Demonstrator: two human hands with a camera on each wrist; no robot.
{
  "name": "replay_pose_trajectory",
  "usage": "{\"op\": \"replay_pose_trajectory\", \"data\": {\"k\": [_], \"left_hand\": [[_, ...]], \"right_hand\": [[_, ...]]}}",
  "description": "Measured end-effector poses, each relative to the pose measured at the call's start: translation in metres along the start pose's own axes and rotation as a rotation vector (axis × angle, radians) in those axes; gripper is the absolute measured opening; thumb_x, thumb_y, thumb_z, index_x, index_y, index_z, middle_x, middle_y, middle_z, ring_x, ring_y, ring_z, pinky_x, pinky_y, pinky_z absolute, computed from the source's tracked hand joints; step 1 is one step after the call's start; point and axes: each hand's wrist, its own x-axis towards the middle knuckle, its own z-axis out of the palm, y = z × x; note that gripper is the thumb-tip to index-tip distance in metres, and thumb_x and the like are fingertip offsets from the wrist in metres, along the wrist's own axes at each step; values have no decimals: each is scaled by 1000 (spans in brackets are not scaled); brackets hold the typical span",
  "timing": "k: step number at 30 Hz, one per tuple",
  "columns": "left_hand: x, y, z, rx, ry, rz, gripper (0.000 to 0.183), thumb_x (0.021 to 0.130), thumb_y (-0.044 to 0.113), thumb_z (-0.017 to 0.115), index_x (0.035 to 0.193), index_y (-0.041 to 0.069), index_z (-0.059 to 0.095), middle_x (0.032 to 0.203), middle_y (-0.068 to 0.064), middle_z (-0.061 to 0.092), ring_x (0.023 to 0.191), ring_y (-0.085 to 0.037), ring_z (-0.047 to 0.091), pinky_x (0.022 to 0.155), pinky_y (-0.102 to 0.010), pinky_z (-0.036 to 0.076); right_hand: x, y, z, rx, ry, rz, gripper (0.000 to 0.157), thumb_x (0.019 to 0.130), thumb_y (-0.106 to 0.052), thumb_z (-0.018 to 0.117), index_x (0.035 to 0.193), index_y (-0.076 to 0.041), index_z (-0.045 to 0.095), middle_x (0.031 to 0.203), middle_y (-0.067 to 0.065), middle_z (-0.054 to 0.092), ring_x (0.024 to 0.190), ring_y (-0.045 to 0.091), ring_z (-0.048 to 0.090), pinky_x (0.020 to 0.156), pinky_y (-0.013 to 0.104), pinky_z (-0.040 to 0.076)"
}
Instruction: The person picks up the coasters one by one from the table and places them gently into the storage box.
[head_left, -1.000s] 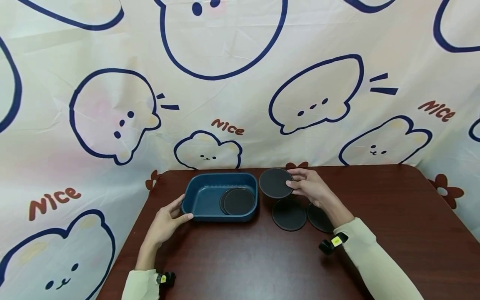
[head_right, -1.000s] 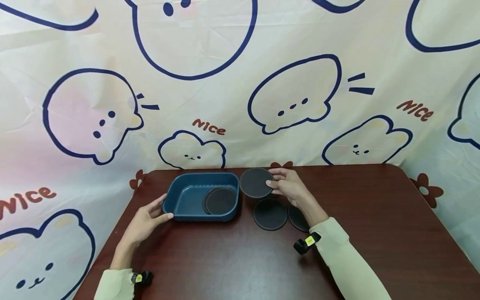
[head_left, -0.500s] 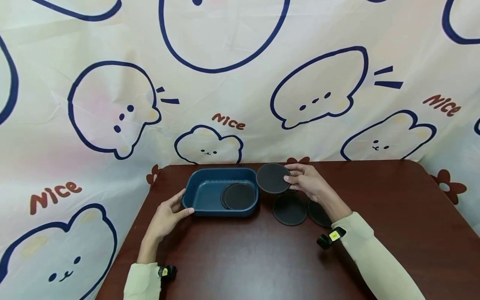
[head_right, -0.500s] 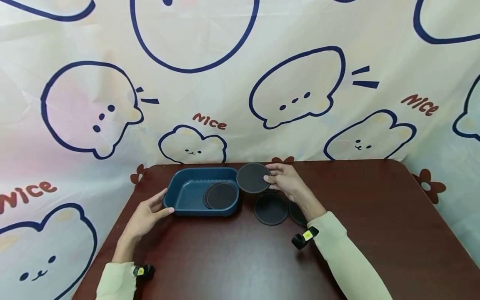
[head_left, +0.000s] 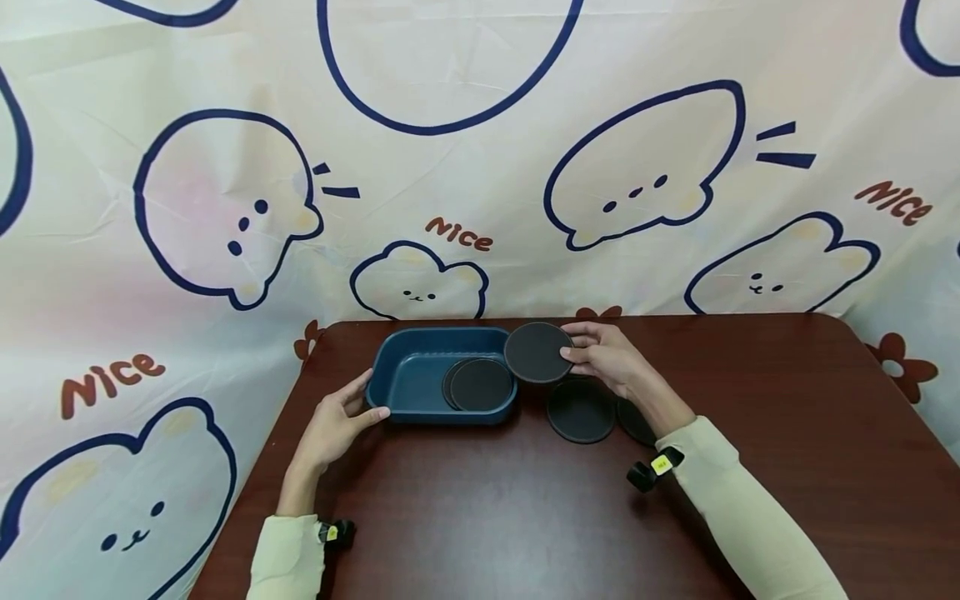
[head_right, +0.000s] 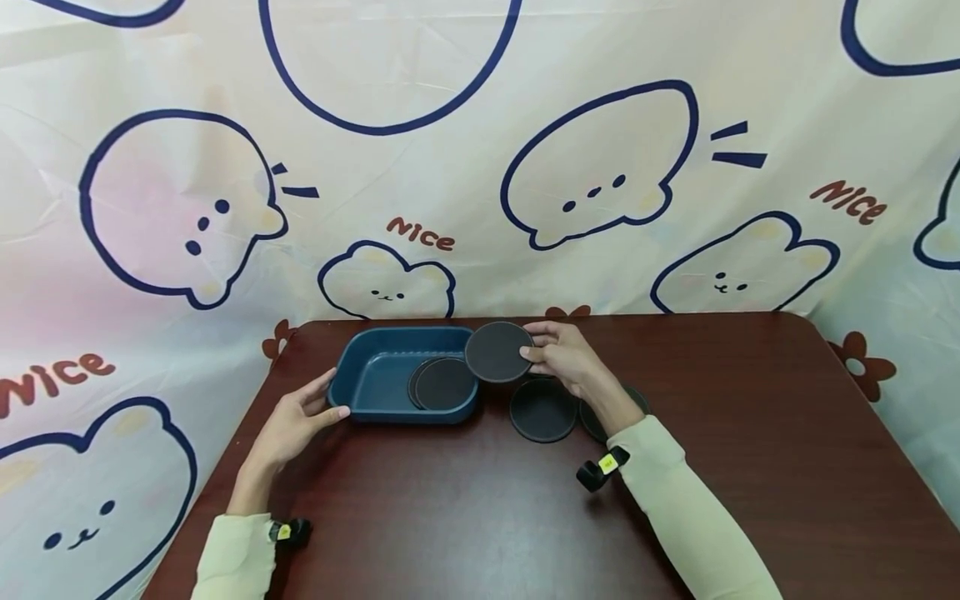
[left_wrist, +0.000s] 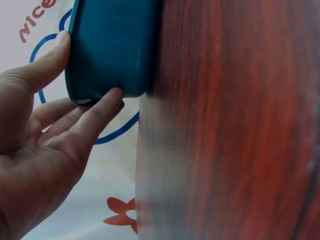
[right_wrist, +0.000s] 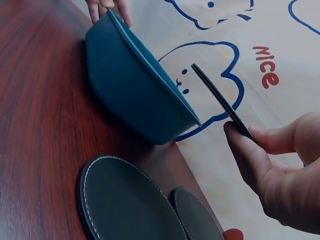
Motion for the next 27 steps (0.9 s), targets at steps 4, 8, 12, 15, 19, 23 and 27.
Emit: {"op": "replay_pose_trajectory", "data": {"k": [4, 8, 12, 15, 19, 23, 27], "left_hand": [[0, 0, 0, -4, 0, -4, 81, 103, 24, 75, 171, 13, 31, 164, -26, 48, 144, -42, 58, 111, -54, 53], [0, 0, 1, -4, -4, -11, 81, 103, 23, 75, 171, 13, 31, 164, -26, 47, 145, -43, 57, 112, -55, 52], [0, 1, 1, 1, -1, -14, 81, 104, 21, 75, 170, 12, 31, 165, -27, 46, 146, -45, 55, 112, -57, 52], [-1, 1, 1, 1, 7, -17, 80, 103, 21, 75, 170, 12, 31, 165, -28, 46, 146, -45, 55, 111, -57, 52], [-1, 0, 1, 0, 8, -18, 80, 103, 20, 74, 170, 12, 31, 165, -27, 46, 145, -45, 56, 111, -56, 53], [-1, 1, 1, -4, 5, -13, 80, 104, 20, 74, 171, 13, 31, 165, -27, 47, 145, -44, 57, 110, -54, 53], [-1, 0, 1, -9, 3, -9, 81, 103, 22, 75, 171, 13, 31, 164, -26, 48, 144, -43, 58, 110, -53, 54]], "right_hand": [[3, -1, 6, 10, -7, 1, 59, 107, -7, 65, 162, -4, 43, 154, 26, 54, 98, 7, 74, 102, 37, 62], [6, 0, 12, 24, -12, -8, 57, 107, -6, 64, 161, -4, 44, 148, 24, 58, 96, 8, 75, 96, 32, 63], [8, 1, 18, 48, -24, -18, 56, 106, -4, 64, 159, -3, 45, 144, 22, 61, 95, 8, 75, 89, 27, 64], [10, 2, 23, 63, -29, -17, 55, 106, -3, 64, 159, -3, 46, 144, 22, 61, 94, 9, 75, 86, 25, 63], [11, 3, 28, 61, -32, -23, 55, 106, -3, 64, 159, -3, 47, 146, 23, 61, 94, 9, 75, 88, 26, 64], [13, 4, 31, 55, -36, -28, 54, 107, -3, 62, 159, -3, 47, 145, 23, 60, 93, 8, 75, 90, 27, 64], [14, 4, 35, 59, -44, -28, 53, 107, -3, 63, 158, -2, 48, 145, 24, 61, 93, 7, 75, 90, 27, 64]]}}
